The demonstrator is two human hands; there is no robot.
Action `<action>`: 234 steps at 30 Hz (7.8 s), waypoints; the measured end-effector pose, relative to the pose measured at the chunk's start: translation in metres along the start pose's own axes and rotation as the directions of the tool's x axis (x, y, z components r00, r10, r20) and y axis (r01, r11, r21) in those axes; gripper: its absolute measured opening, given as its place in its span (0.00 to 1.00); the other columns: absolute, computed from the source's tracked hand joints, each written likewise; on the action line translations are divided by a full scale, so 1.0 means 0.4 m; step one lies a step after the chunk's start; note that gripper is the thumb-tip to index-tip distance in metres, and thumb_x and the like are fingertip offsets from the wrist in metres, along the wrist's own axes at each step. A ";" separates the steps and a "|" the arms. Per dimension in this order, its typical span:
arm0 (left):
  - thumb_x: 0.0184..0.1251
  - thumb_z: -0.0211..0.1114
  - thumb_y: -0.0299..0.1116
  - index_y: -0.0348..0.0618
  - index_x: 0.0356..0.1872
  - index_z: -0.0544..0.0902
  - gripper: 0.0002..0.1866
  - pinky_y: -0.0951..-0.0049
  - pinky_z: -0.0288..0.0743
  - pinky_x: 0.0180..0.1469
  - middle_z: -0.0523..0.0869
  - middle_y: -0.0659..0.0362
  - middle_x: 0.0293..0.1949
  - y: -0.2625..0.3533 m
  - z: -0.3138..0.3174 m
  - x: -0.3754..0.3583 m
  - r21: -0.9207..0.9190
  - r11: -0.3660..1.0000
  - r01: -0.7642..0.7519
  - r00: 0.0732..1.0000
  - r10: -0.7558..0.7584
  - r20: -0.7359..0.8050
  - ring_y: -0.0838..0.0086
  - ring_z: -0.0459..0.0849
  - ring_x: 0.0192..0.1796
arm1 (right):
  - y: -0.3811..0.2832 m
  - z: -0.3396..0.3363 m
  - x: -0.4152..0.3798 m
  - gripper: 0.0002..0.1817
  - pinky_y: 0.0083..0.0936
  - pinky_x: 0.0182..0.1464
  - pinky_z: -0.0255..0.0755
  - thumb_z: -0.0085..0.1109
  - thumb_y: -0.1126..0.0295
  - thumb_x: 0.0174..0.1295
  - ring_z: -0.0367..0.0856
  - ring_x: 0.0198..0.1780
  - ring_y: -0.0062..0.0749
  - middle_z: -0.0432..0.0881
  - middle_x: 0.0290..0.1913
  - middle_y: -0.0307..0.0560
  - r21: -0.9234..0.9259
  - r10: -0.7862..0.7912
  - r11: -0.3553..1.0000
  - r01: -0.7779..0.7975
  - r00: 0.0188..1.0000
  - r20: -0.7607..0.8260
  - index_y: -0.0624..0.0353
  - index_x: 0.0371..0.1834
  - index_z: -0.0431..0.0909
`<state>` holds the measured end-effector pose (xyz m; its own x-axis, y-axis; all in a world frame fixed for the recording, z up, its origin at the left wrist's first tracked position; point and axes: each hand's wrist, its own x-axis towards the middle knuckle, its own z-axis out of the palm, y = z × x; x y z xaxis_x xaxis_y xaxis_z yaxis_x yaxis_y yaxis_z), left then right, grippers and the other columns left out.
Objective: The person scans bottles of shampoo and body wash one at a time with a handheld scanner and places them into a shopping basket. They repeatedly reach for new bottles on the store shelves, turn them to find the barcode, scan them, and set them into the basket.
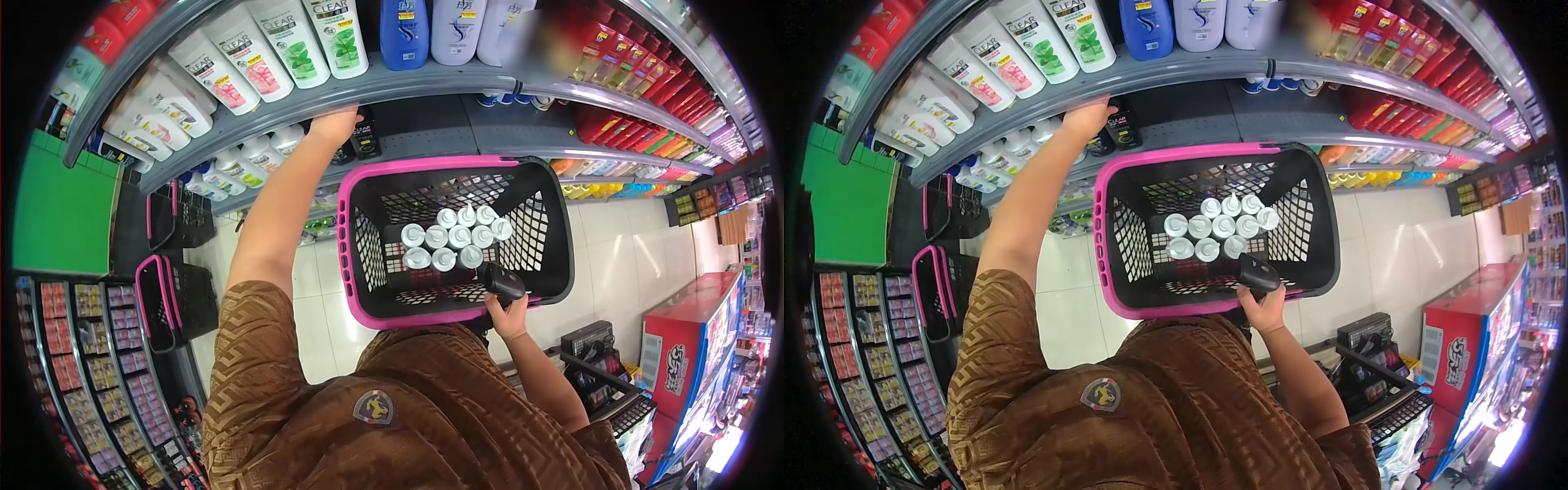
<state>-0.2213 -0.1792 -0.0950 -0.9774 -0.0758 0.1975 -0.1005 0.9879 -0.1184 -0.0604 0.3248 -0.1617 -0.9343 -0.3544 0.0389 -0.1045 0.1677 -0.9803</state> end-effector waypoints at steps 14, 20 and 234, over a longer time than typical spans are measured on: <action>0.65 0.71 0.37 0.46 0.66 0.78 0.28 0.50 0.71 0.68 0.79 0.44 0.65 0.015 0.007 -0.066 -0.277 0.961 -0.015 0.962 -0.062 -0.268 0.43 0.75 0.67 | -0.009 0.006 -0.001 0.09 0.22 0.37 0.74 0.66 0.77 0.58 0.78 0.33 0.18 0.83 0.32 0.37 0.012 0.000 1.000 0.001 0.999 -0.041 0.65 0.41 0.82; 0.66 0.68 0.26 0.42 0.53 0.85 0.14 0.59 0.80 0.54 0.86 0.49 0.54 0.109 0.006 -0.288 -0.543 0.829 -0.132 0.817 -0.220 -0.533 0.51 0.85 0.55 | 0.023 -0.001 -0.007 0.11 0.23 0.39 0.74 0.67 0.76 0.59 0.78 0.35 0.19 0.84 0.34 0.39 0.008 0.015 1.000 -0.015 1.000 0.002 0.66 0.44 0.81; 0.53 0.78 0.20 0.36 0.63 0.73 0.34 0.67 0.81 0.57 0.85 0.55 0.52 0.416 -0.507 -0.606 -0.986 0.143 0.086 0.659 -0.750 -0.051 0.70 0.86 0.52 | -0.279 -0.154 0.116 0.17 0.18 0.29 0.71 0.69 0.74 0.65 0.76 0.27 0.17 0.82 0.35 0.39 0.113 0.281 0.935 -0.335 0.899 0.337 0.64 0.55 0.78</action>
<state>0.0365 0.0308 0.0347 -0.5591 -0.7842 0.2690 0.0850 0.2685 0.9595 -0.1132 0.3461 -0.0387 -0.7541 -0.5812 -0.3060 0.2542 0.1714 -0.9518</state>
